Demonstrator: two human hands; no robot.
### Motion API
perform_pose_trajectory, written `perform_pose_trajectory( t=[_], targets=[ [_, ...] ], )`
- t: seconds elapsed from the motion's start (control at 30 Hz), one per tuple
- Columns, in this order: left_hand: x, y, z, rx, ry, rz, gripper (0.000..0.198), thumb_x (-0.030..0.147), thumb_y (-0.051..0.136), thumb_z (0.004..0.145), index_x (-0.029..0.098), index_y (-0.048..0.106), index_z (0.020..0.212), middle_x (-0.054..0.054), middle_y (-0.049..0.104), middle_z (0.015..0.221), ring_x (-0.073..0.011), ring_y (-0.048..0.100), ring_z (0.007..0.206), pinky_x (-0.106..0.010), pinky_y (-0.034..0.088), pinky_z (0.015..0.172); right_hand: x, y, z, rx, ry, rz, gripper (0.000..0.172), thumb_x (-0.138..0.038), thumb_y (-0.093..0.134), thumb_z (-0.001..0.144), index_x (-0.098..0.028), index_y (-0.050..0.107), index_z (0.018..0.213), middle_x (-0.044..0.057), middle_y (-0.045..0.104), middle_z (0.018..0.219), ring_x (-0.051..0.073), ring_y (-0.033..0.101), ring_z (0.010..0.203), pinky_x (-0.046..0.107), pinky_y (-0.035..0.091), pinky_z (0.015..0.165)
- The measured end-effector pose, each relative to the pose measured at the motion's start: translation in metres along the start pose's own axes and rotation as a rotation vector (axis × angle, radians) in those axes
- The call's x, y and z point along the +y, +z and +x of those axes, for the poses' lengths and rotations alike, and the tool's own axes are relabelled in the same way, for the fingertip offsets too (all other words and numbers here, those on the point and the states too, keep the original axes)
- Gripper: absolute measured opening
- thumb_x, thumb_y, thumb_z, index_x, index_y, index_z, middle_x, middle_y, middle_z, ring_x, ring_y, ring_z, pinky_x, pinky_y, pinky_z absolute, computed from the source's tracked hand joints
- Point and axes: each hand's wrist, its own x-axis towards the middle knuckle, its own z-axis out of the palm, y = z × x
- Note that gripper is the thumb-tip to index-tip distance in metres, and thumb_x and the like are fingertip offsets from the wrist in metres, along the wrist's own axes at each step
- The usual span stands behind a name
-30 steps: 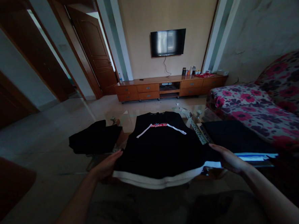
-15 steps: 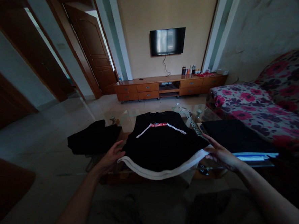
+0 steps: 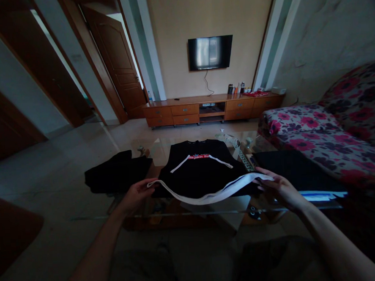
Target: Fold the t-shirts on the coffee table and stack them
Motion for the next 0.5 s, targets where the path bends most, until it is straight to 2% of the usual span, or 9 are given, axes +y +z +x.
perform_pose_trajectory(
  t=[0.1,0.17,0.23,0.33,0.4,0.5],
  targets=[
    [0.001,-0.004,0.004,0.097,-0.026,0.19,0.051,0.055,0.084,0.067,0.015,0.079,0.099,-0.008,0.078,0.092,-0.0276,0.069,0.095,-0.034,0.055,0.084,0.002,-0.006,0.001,0.091,-0.065,-0.127,0.063,-0.05,0.077,0.079,-0.024,0.061,0.134,0.007,0.074,0.112,0.023,0.071,0.101,0.029,0.058,0.083],
    [0.003,-0.009,0.006,0.15,0.012,0.255,0.052,0.059,0.082,0.066,0.016,0.079,0.094,-0.006,0.077,0.088,-0.0268,0.068,0.091,-0.032,0.054,0.081,0.001,-0.012,0.001,0.125,-0.111,-0.225,0.06,-0.059,0.074,0.079,-0.022,0.067,0.125,0.006,0.075,0.105,0.023,0.071,0.096,0.029,0.058,0.08],
    [0.005,-0.014,0.007,0.198,0.056,0.24,0.05,0.058,0.084,0.064,0.017,0.08,0.093,-0.006,0.078,0.092,-0.0262,0.067,0.093,-0.031,0.053,0.083,-0.001,-0.019,0.0,0.179,-0.174,-0.319,0.055,-0.062,0.074,0.078,-0.021,0.073,0.115,0.006,0.074,0.105,0.024,0.069,0.1,0.029,0.058,0.082],
    [0.009,-0.019,0.004,0.246,0.046,0.046,0.045,0.051,0.088,0.061,0.017,0.08,0.089,-0.007,0.077,0.093,-0.0246,0.067,0.091,-0.03,0.052,0.084,-0.008,-0.025,-0.003,0.275,-0.293,-0.366,0.043,-0.059,0.078,0.073,-0.021,0.076,0.094,0.006,0.071,0.115,0.026,0.062,0.114,0.028,0.054,0.092],
    [0.014,-0.021,-0.003,0.24,0.027,-0.107,0.041,0.046,0.09,0.059,0.016,0.08,0.086,-0.007,0.076,0.091,-0.0233,0.067,0.087,-0.03,0.052,0.082,-0.012,-0.028,-0.009,0.228,-0.302,-0.302,0.038,-0.056,0.079,0.074,-0.021,0.075,0.089,0.007,0.07,0.115,0.026,0.061,0.116,0.031,0.051,0.098],
    [0.025,-0.028,-0.016,0.101,0.038,-0.204,0.035,0.042,0.09,0.059,0.015,0.08,0.079,-0.009,0.071,0.086,-0.0224,0.065,0.084,-0.031,0.053,0.079,-0.017,-0.039,-0.02,0.106,-0.175,-0.242,0.039,-0.06,0.076,0.072,-0.022,0.071,0.084,0.008,0.071,0.09,0.025,0.067,0.091,0.037,0.055,0.088]
  ],
)
